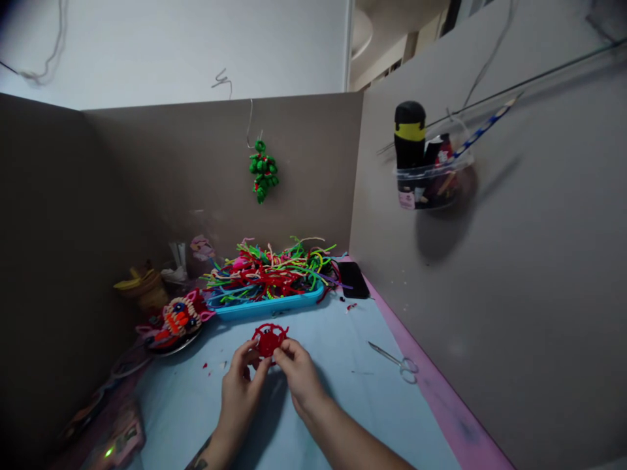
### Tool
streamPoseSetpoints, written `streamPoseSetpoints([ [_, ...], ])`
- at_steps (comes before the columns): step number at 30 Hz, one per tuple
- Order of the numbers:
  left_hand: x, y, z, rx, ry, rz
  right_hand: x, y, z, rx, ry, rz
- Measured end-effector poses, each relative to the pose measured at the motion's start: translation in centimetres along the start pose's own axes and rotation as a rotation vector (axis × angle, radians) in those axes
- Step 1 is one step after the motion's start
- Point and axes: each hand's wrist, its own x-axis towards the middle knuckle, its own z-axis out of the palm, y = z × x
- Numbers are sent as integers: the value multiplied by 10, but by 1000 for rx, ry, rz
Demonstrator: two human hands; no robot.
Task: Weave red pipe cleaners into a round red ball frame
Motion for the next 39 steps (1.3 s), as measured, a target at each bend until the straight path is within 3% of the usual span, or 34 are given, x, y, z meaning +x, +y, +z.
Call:
streamPoseSetpoints([
  [6, 2, 8, -6, 51, -69, 132, -2, 1, 4, 17, 20, 5],
  [10, 2, 14, -8, 86, -46, 145, -4, -2, 5, 31, 10, -14],
  [19, 6, 18, -8, -34, -22, -89, -3, -4, 4, -12, -7, -18],
  [23, 12, 20, -11, -99, 0, -153, 2, -5, -6, -231, 57, -71],
  [27, 16, 18, -11, -125, -1, -195, 8, -20, -20, -521, 151, -293],
  [35, 15, 9, -8, -160, -89, -207, 10, -36, -31, -1033, -85, -523],
  [39, 15, 10, -7, -145, -100, -202, 10, -35, -31, -1088, -156, -554],
])
